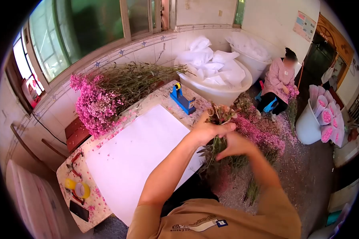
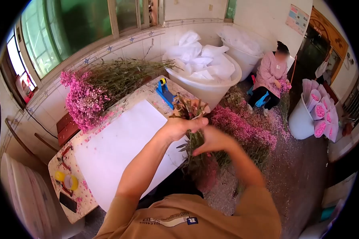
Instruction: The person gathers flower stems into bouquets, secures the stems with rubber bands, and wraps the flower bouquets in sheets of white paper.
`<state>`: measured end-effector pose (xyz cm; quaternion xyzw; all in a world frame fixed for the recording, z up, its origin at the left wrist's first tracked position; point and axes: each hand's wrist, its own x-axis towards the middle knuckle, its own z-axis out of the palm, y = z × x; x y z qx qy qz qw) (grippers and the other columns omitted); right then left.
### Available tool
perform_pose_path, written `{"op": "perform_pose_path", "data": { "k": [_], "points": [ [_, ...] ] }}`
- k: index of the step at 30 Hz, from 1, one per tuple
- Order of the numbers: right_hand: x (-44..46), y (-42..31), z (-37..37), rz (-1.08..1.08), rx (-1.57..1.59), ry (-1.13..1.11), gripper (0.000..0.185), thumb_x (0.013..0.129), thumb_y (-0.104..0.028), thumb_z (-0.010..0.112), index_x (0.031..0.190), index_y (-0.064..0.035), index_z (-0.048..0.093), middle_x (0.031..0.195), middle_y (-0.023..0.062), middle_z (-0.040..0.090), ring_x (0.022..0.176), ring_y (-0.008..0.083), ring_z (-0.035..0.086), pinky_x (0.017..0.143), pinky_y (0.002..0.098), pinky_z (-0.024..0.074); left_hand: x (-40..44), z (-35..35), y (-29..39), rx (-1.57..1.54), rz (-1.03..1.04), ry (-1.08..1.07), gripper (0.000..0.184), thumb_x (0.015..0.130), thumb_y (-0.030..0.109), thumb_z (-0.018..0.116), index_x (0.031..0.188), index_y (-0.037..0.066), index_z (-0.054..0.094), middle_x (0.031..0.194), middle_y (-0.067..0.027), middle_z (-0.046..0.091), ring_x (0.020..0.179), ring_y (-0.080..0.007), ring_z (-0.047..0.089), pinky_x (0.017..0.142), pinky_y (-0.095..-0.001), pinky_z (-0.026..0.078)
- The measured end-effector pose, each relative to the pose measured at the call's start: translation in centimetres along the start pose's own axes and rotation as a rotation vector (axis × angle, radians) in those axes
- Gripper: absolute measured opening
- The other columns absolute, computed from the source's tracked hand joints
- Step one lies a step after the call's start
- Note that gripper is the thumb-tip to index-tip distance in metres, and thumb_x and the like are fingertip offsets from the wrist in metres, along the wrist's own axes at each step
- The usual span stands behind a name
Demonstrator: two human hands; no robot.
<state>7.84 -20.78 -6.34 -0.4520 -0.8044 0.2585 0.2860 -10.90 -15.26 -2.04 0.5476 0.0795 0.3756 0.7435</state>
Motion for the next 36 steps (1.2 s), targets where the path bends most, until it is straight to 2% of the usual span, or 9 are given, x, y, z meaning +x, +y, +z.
{"op": "perform_pose_path", "data": {
  "k": [8,12,16,20,21,25,28,32,36],
  "points": [
    [2.0,3.7,7.5,0.112,0.251,0.398,0.038,0.077,-0.02,0.083,0.1,0.0015,0.062,0.08,0.0101,0.065,0.075,0.015,0.062,0.071,0.0332,0.0506,-0.4,-2.1,0.0,0.038,0.008,0.172,0.043,0.08,0.0,0.083,0.115,-0.001,0.058,0.081,-0.0067,0.063,0.066,-0.0188,0.062,0.062,-0.0296,0.051],
    [3.1,3.6,8.5,0.058,0.143,0.475,0.035,0.079,-0.019,0.081,0.1,0.003,0.063,0.077,0.0164,0.067,0.067,0.0266,0.065,0.07,0.0374,0.053,-1.3,-1.5,-2.9,0.243,0.173,0.505,0.056,0.081,0.0,0.081,0.13,-0.002,0.055,0.088,-0.0063,0.065,0.072,-0.0146,0.063,0.066,-0.0275,0.053],
    [2.9,3.0,9.0,0.045,0.068,0.484,0.044,0.077,-0.024,0.085,0.105,0.002,0.062,0.079,0.0203,0.067,0.074,0.0334,0.069,0.072,0.0392,0.0536,-1.1,-1.7,-3.6,0.191,0.127,0.566,0.03,0.087,0.001,0.073,0.113,-0.004,0.06,0.072,-0.0033,0.061,0.058,-0.0111,0.056,0.052,-0.0269,0.043],
    [2.8,0.1,-0.4,-0.137,-0.137,-0.201,0.072,0.07,-0.027,0.092,0.127,-0.0004,0.057,0.125,0.021,0.066,0.096,0.029,0.071,0.083,0.0392,0.0543,-1.3,-1.4,-3.5,0.059,0.184,0.457,0.013,0.088,-0.003,0.063,0.101,-0.002,0.062,0.066,-0.0037,0.059,0.049,-0.0118,0.05,0.045,-0.0277,0.036],
    [3.2,-1.6,-3.0,-0.144,-0.023,-0.097,0.078,0.071,-0.022,0.09,0.136,-0.0004,0.053,0.137,0.018,0.06,0.107,0.027,0.067,0.092,0.0395,0.0521,-1.4,-0.9,-3.1,0.07,0.147,0.411,0.011,0.088,-0.004,0.06,0.098,-0.002,0.063,0.065,-0.0042,0.058,0.049,-0.0123,0.05,0.045,-0.0276,0.036],
    [7.5,-11.6,-12.7,-0.399,-0.101,0.042,0.1,0.096,-0.078,0.032,0.152,0.0047,0.04,0.157,0.0145,0.045,0.145,0.0251,0.04,0.121,0.0395,0.0269,-0.9,0.5,-3.1,0.053,0.123,0.294,0.011,0.088,-0.003,0.063,0.097,0.003,0.066,0.062,-0.0001,0.056,0.046,-0.0091,0.05,0.043,-0.0272,0.038],
    [10.6,-19.6,-12.9,-0.492,-0.382,-0.001,0.099,0.094,-0.078,0.04,0.151,0.0028,0.041,0.155,0.0192,0.045,0.146,0.0338,0.04,0.121,0.0414,0.0276,-0.3,1.4,-2.8,0.121,0.056,0.212,0.009,0.088,-0.005,0.059,0.094,0.0,0.063,0.066,-0.0046,0.057,0.048,-0.0134,0.05,0.046,-0.0291,0.037],
    [12.4,-17.5,-5.1,-0.33,-1.064,-0.688,0.073,0.096,-0.056,0.057,0.141,0.002,0.051,0.13,0.0217,0.059,0.122,0.0361,0.056,0.108,0.0473,0.0396,0.7,0.9,-5.3,0.331,0.162,0.154,0.018,0.086,-0.005,0.062,0.102,0.003,0.063,0.072,-0.004,0.058,0.053,-0.0137,0.052,0.049,-0.0283,0.04],
    [12.3,-17.2,-7.0,-0.326,-0.796,-0.657,0.078,0.094,-0.057,0.06,0.142,0.0036,0.05,0.128,0.0237,0.06,0.12,0.0369,0.058,0.106,0.0467,0.0422,-1.4,1.2,-3.4,0.409,0.171,0.181,0.023,0.084,-0.004,0.065,0.106,0.004,0.062,0.073,-0.0028,0.058,0.057,-0.0133,0.053,0.051,-0.0278,0.041]
  ]
}}
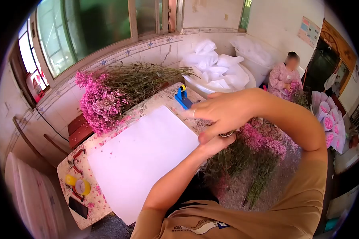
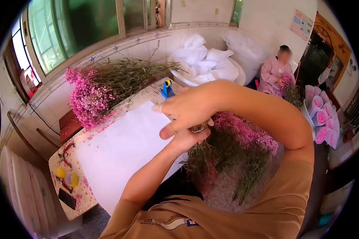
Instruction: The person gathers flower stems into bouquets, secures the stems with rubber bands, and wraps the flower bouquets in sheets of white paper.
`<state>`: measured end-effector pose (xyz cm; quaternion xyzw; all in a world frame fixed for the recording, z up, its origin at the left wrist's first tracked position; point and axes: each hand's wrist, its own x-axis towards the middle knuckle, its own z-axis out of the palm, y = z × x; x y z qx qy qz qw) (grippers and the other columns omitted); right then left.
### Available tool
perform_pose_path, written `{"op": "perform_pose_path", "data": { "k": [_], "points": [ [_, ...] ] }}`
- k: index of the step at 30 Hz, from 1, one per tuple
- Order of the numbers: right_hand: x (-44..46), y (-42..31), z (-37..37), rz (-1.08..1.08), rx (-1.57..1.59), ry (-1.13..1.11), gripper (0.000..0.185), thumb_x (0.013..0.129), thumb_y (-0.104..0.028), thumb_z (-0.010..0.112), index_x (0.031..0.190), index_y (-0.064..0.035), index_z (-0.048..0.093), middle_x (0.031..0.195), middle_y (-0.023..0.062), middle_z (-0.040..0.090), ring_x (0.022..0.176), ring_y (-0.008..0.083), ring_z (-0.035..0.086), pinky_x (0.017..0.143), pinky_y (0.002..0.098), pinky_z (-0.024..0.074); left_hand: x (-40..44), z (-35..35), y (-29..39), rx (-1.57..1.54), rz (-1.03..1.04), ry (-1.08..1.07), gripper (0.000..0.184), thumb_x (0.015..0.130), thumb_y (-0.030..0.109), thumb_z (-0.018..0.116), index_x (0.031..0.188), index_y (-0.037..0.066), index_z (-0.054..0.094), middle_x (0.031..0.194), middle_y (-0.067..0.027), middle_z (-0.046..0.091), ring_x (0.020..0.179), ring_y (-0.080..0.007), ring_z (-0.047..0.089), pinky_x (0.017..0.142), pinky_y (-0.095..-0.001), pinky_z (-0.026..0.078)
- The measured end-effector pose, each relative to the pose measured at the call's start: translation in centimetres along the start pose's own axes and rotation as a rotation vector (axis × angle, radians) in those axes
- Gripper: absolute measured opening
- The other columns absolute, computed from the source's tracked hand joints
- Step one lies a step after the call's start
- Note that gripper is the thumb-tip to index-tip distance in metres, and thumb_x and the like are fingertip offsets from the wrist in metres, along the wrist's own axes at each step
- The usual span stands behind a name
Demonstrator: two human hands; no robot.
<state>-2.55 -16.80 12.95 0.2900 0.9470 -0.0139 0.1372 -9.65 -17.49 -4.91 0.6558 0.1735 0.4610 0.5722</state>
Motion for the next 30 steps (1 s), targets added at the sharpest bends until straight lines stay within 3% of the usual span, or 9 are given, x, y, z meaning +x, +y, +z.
{"op": "perform_pose_path", "data": {
  "k": [3,6,10,16,17,21,24,26,30],
  "points": [
    [-1.5,0.0,-3.3,0.088,0.331,0.014,0.089,0.094,-0.063,0.058,0.152,0.002,0.04,0.139,0.0238,0.058,0.129,0.0348,0.056,0.107,0.0438,0.0434,-0.5,-0.7,2.0,-0.128,-0.088,-0.018,0.023,0.084,-0.004,0.066,0.105,0.004,0.062,0.071,-0.0023,0.057,0.055,-0.0125,0.051,0.05,-0.028,0.04],
    [-2.9,1.1,-2.5,-0.029,0.516,0.387,0.094,0.092,-0.061,0.065,0.158,-0.0033,0.032,0.145,0.0225,0.055,0.136,0.0316,0.053,0.11,0.041,0.0436,-0.7,-0.8,2.2,-0.267,-0.091,-0.049,0.022,0.083,-0.001,0.068,0.103,0.004,0.062,0.067,-0.003,0.056,0.051,-0.0112,0.048,0.048,-0.028,0.037],
    [-2.5,1.4,1.6,-0.159,0.976,0.139,0.102,0.079,-0.03,0.089,0.156,0.0011,0.031,0.143,0.0186,0.057,0.134,0.0273,0.054,0.111,0.04,0.0434,-1.2,-2.0,1.3,-0.462,-0.128,-0.09,0.026,0.077,0.01,0.072,0.097,-0.001,0.059,0.061,-0.0051,0.052,0.049,-0.0134,0.046,0.047,-0.0296,0.035],
    [-0.7,2.0,7.5,-0.277,1.463,0.271,0.06,0.078,-0.016,0.086,0.127,0.0089,0.061,0.124,0.0167,0.067,0.116,0.0189,0.061,0.102,0.0331,0.0474,-1.0,-3.3,1.2,-0.46,-0.2,-0.386,0.03,0.073,0.015,0.075,0.096,-0.001,0.064,0.07,-0.0058,0.057,0.056,-0.0151,0.05,0.052,-0.0288,0.038],
    [-0.9,1.4,6.7,-0.187,1.396,0.241,0.036,0.083,-0.017,0.08,0.107,0.0061,0.069,0.104,0.014,0.073,0.098,0.0154,0.065,0.088,0.0303,0.0514,-0.5,-3.7,1.1,-0.456,-0.198,-0.383,0.03,0.073,0.015,0.075,0.096,-0.001,0.064,0.07,-0.0058,0.057,0.056,-0.0151,0.05,0.052,-0.0288,0.038],
    [0.4,0.9,7.2,-0.053,1.214,0.393,0.021,0.09,-0.022,0.074,0.088,-0.0015,0.068,0.08,0.0079,0.074,0.073,0.0096,0.065,0.069,0.0281,0.0525,-0.5,-3.4,0.6,-0.447,-0.122,-0.353,0.025,0.08,0.009,0.076,0.1,-0.004,0.068,0.077,-0.0085,0.064,0.068,-0.0199,0.063,0.062,-0.0331,0.051],
    [0.4,0.9,6.5,0.071,1.0,0.398,0.022,0.094,-0.017,0.071,0.087,0.0001,0.059,0.091,0.0151,0.076,0.091,0.0158,0.071,0.081,0.0307,0.0555,-1.3,-2.2,0.2,-0.585,-0.069,-0.125,0.017,0.086,0.005,0.078,0.099,-0.002,0.069,0.085,-0.0094,0.069,0.08,-0.023,0.071,0.072,-0.0357,0.059],
    [1.0,1.3,7.5,0.057,1.071,0.447,0.021,0.094,-0.016,0.071,0.088,0.0003,0.058,0.084,0.0106,0.075,0.086,0.014,0.07,0.078,0.0302,0.0559,-2.0,-1.0,0.2,-0.447,-0.178,0.11,0.025,0.087,0.009,0.079,0.105,-0.001,0.065,0.081,-0.0088,0.065,0.074,-0.0226,0.067,0.064,-0.0355,0.053],
    [-0.1,2.6,5.8,0.078,0.859,0.265,0.028,0.094,-0.013,0.069,0.116,0.0007,0.059,0.117,0.0137,0.069,0.097,0.0149,0.069,0.085,0.0314,0.0556,-1.5,-0.2,0.3,-0.598,-0.208,0.154,0.012,0.095,0.011,0.072,0.099,0.003,0.064,0.068,-0.0022,0.053,0.047,-0.013,0.042,0.048,-0.0323,0.036]
  ]
}}
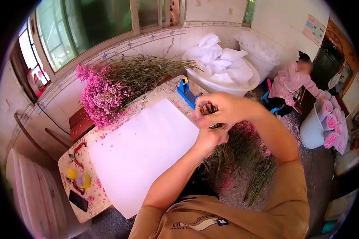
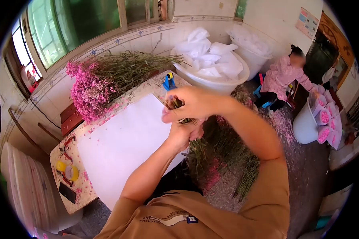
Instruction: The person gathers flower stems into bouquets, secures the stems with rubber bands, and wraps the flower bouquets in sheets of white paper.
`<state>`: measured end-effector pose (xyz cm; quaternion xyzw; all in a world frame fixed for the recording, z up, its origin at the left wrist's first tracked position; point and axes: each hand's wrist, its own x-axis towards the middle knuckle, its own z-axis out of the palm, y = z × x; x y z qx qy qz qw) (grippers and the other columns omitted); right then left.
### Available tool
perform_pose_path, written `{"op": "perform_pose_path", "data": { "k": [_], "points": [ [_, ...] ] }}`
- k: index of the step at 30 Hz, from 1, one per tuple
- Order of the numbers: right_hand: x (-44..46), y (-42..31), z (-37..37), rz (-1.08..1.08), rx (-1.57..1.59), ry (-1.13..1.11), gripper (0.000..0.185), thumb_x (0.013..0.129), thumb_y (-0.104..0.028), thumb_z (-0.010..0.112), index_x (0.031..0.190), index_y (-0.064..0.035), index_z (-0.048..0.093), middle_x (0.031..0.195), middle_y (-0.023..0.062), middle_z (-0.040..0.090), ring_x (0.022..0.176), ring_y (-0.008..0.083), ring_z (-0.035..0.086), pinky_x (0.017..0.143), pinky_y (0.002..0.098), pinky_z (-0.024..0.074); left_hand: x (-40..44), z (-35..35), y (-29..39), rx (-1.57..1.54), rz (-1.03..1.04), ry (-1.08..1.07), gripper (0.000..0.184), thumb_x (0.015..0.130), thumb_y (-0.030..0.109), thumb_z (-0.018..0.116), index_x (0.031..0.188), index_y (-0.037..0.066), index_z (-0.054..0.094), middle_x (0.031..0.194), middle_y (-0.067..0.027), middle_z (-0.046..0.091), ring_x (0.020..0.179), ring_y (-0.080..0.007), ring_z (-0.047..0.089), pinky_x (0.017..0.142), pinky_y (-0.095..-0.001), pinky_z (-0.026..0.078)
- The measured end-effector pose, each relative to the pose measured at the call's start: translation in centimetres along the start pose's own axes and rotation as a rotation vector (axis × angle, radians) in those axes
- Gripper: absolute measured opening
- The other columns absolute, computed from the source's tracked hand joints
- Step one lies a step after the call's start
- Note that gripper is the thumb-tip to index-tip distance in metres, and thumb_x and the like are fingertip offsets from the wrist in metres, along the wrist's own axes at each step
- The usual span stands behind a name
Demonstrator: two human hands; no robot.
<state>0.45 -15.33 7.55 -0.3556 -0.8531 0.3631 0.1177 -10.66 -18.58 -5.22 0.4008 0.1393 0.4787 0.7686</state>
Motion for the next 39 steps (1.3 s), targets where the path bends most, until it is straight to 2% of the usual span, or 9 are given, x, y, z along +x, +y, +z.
{"op": "perform_pose_path", "data": {
  "k": [2,5,10,12,13,16,18,24,39],
  "points": [
    [-0.6,-2.1,-2.7,-0.065,-0.107,-0.01,0.05,0.094,-0.011,0.066,0.141,-0.0031,0.051,0.139,0.0137,0.059,0.105,0.0145,0.066,0.092,0.0305,0.0537,-0.1,0.3,0.8,-0.007,-0.039,-0.056,0.013,0.1,0.015,0.066,0.102,0.002,0.065,0.058,0.0021,0.041,0.043,-0.0109,0.03,0.048,-0.031,0.03],
    [-0.4,-7.1,-6.8,-0.144,-0.271,0.169,0.057,0.099,-0.016,0.057,0.153,-0.0092,0.041,0.143,0.0106,0.057,0.1,0.0148,0.062,0.092,0.0331,0.0521,0.5,-0.1,0.4,-0.02,-0.068,-0.147,0.021,0.101,0.021,0.065,0.108,0.001,0.067,0.05,0.005,0.029,0.042,-0.0108,0.027,0.048,-0.0299,0.025],
    [4.6,-6.5,-2.2,-0.285,-0.533,-0.039,0.065,0.101,-0.046,0.058,0.154,-0.0102,0.043,0.138,0.0169,0.061,0.104,0.0298,0.063,0.093,0.0468,0.0492,-0.3,1.3,1.3,0.055,-0.056,-0.153,0.018,0.1,0.017,0.067,0.106,0.0,0.068,0.053,0.0018,0.04,0.042,-0.0115,0.035,0.048,-0.0311,0.033],
    [5.3,-7.7,0.2,0.28,-0.569,-0.585,0.066,0.1,-0.053,0.057,0.146,-0.0059,0.052,0.129,0.0198,0.064,0.109,0.0336,0.064,0.101,0.0457,0.0483,-0.3,0.5,0.1,0.175,-0.08,-0.163,0.015,0.097,0.012,0.069,0.104,-0.001,0.069,0.058,-0.0014,0.05,0.043,-0.0127,0.042,0.049,-0.0323,0.04],
    [5.5,-7.1,0.1,0.278,-0.574,-0.589,0.066,0.1,-0.053,0.057,0.146,-0.0059,0.052,0.129,0.0198,0.064,0.109,0.0336,0.064,0.101,0.0457,0.0483,-0.5,0.0,-0.2,0.148,-0.097,-0.165,0.016,0.096,0.012,0.069,0.104,-0.001,0.069,0.057,-0.0008,0.048,0.044,-0.0122,0.042,0.049,-0.032,0.039],
    [4.4,-5.2,-1.1,0.003,-0.283,-0.38,0.057,0.097,-0.043,0.067,0.133,-0.0003,0.06,0.117,0.0195,0.068,0.111,0.0308,0.065,0.102,0.0426,0.0494,-0.5,-0.8,0.6,0.084,-0.111,-0.151,0.016,0.096,0.012,0.07,0.105,-0.002,0.069,0.056,0.0003,0.046,0.044,-0.0114,0.039,0.05,-0.0312,0.038],
    [2.6,-6.6,-3.2,-0.309,-0.26,0.185,0.038,0.092,-0.026,0.076,0.116,0.0016,0.068,0.104,0.0139,0.073,0.098,0.0205,0.068,0.088,0.0359,0.0547,-0.8,-1.0,1.0,0.04,-0.103,-0.133,0.016,0.095,0.011,0.07,0.105,-0.002,0.069,0.055,0.0008,0.045,0.044,-0.0109,0.038,0.05,-0.0308,0.037],
    [-2.5,-2.6,-0.9,0.084,0.042,0.2,0.015,0.086,-0.005,0.079,0.098,-0.0011,0.072,0.085,0.0016,0.072,0.078,0.0059,0.064,0.07,0.0247,0.0524,-0.9,-1.8,2.1,0.028,-0.094,-0.127,0.018,0.092,0.006,0.072,0.108,0.004,0.064,0.069,-0.0017,0.056,0.045,-0.011,0.04,0.051,-0.031,0.038],
    [-2.4,0.7,3.1,-0.166,0.358,0.529,0.017,0.089,-0.005,0.079,0.091,-0.0017,0.062,0.076,-0.0027,0.06,0.066,0.002,0.054,0.056,0.0205,0.0427,-0.6,-1.5,2.2,-0.023,-0.083,-0.226,0.027,0.085,0.007,0.081,0.101,0.006,0.06,0.07,-0.0029,0.057,0.05,-0.0156,0.051,0.049,-0.0321,0.041]
  ]
}}
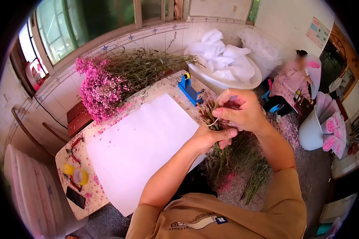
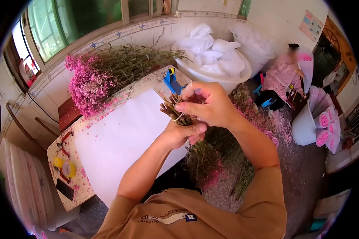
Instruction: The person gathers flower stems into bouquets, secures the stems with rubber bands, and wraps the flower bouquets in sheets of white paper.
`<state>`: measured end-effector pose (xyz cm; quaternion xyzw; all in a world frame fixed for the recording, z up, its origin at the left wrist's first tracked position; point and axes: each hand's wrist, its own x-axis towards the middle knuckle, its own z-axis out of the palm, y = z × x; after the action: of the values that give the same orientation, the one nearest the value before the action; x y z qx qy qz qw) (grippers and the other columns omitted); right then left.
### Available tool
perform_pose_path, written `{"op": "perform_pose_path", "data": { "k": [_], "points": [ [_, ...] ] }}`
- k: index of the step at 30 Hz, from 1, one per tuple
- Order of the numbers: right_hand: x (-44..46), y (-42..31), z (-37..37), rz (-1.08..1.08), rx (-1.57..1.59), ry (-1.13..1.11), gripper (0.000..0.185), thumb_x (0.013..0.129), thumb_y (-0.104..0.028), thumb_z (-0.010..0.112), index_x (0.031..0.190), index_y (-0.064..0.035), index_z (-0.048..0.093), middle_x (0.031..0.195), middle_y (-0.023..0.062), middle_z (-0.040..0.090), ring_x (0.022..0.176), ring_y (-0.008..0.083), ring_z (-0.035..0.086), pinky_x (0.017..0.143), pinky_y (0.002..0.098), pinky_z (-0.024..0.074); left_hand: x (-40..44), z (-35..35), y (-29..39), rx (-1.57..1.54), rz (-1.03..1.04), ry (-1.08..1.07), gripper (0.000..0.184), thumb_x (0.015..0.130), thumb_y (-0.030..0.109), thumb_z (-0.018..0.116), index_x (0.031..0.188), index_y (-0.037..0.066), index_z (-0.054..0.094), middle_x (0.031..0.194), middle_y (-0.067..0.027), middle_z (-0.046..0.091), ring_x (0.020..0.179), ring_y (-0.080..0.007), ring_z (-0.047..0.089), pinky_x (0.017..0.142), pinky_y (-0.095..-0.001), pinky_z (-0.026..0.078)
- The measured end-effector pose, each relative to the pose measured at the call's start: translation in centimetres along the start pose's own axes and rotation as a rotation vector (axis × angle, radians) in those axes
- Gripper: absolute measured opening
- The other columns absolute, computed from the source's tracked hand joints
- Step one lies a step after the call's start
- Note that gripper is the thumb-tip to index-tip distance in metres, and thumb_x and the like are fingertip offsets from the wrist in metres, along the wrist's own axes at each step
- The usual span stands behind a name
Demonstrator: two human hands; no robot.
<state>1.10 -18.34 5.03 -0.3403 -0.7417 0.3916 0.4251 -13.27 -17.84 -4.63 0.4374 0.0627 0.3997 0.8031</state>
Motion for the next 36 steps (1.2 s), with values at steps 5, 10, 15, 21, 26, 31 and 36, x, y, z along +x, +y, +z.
{"op": "perform_pose_path", "data": {
  "k": [5,10,15,21,26,31,36],
  "points": [
    [0.3,0.2,0.1,0.071,0.052,0.019,0.018,0.088,-0.006,0.08,0.094,-0.002,0.063,0.079,-0.0011,0.063,0.065,0.0047,0.056,0.056,0.0227,0.0457,0.4,-0.4,-0.1,-0.068,0.019,0.015,0.023,0.089,0.01,0.078,0.101,0.007,0.059,0.072,-0.002,0.053,0.049,-0.0127,0.041,0.049,-0.0305,0.034],
    [-0.4,-2.6,0.2,-0.638,-0.753,0.098,0.028,0.075,-0.003,0.081,0.102,-0.0027,0.071,0.09,0.0074,0.063,0.073,0.02,0.063,0.057,0.0282,0.049,0.4,0.3,0.7,-0.053,0.052,0.062,0.018,0.09,-0.001,0.068,0.098,0.006,0.054,0.074,-0.0017,0.052,0.051,-0.0103,0.041,0.045,-0.0289,0.03],
    [-0.5,-1.5,0.3,-0.803,-1.124,0.06,0.02,0.072,-0.004,0.077,0.091,-0.0023,0.072,0.09,0.0086,0.062,0.072,0.0225,0.06,0.058,0.0334,0.0487,1.5,-0.3,-0.2,-0.036,0.068,0.158,0.022,0.08,-0.011,0.053,0.095,0.005,0.054,0.069,-0.0032,0.05,0.051,-0.0129,0.043,0.046,-0.0308,0.034],
    [-0.9,-1.7,0.4,-0.587,-0.673,-0.005,0.008,0.082,-0.002,0.069,0.087,-0.0044,0.063,0.089,0.0089,0.06,0.085,0.0293,0.06,0.078,0.0391,0.0488,1.9,-1.0,-0.1,0.023,0.107,0.247,0.009,0.087,-0.004,0.062,0.092,0.004,0.062,0.069,-0.0026,0.054,0.052,-0.0123,0.047,0.046,-0.0308,0.036],
    [-2.6,-4.8,1.1,-0.078,-0.772,-0.752,0.021,0.087,-0.023,0.074,0.085,-0.0061,0.062,0.088,0.0106,0.064,0.086,0.0307,0.064,0.076,0.0445,0.0467,3.0,-1.5,0.3,0.152,0.084,0.352,0.013,0.094,0.012,0.07,0.101,0.001,0.071,0.069,-0.0012,0.059,0.053,-0.0102,0.05,0.047,-0.0288,0.039],
    [3.0,-9.5,6.4,-0.041,-1.065,-1.128,0.045,0.089,-0.044,0.069,0.081,0.001,0.07,0.07,0.0174,0.067,0.063,0.0396,0.064,0.061,0.0464,0.0481,3.8,2.6,-3.8,0.472,0.059,0.217,0.016,0.097,0.011,0.066,0.106,0.002,0.074,0.08,-0.0008,0.066,0.07,-0.0134,0.059,0.064,-0.0322,0.049],
    [11.4,-4.6,-5.2,0.351,-0.811,-0.585,0.038,0.093,-0.038,0.069,0.081,-0.002,0.068,0.062,0.0016,0.058,0.055,0.0098,0.054,0.05,0.0299,0.0448,0.6,2.4,0.0,0.439,0.075,0.295,0.015,0.098,0.008,0.064,0.103,0.002,0.075,0.069,0.0013,0.059,0.058,-0.0107,0.055,0.053,-0.0291,0.046]
  ]
}}
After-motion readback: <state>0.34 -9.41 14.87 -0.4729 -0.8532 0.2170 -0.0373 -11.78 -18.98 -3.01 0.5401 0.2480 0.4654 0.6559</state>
